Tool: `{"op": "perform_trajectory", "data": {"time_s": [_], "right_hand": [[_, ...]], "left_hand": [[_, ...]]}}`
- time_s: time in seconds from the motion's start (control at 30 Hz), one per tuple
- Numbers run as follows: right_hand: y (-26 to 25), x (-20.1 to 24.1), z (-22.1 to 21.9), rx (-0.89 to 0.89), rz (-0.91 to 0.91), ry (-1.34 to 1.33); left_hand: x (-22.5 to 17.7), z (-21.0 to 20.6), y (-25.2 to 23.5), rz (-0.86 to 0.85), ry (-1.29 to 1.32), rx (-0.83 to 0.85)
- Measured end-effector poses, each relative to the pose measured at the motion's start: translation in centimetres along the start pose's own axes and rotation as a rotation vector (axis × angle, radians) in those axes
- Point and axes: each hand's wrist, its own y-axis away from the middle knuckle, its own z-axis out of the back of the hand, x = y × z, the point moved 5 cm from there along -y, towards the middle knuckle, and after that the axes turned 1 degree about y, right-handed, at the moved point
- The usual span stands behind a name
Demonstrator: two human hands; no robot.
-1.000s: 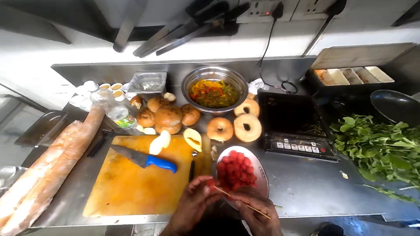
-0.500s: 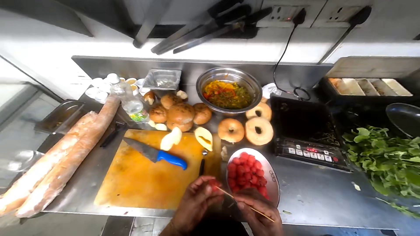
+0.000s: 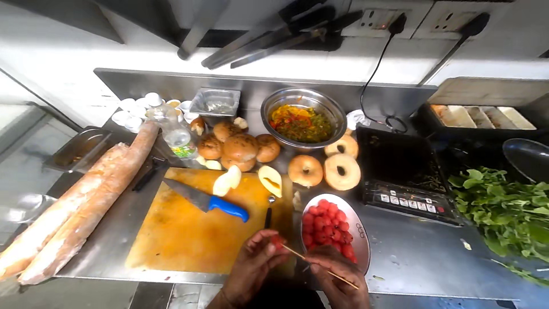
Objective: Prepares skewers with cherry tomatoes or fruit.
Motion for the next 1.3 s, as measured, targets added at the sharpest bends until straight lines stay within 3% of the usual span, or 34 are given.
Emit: {"op": "perform_trajectory", "data": {"time_s": [1.3], "right_hand": [[0.25,-0.48,0.23,-0.045,-0.058,-0.070]], "left_hand": [[0.99,0.23,0.43,0.081,-0.136,-0.054]]}}
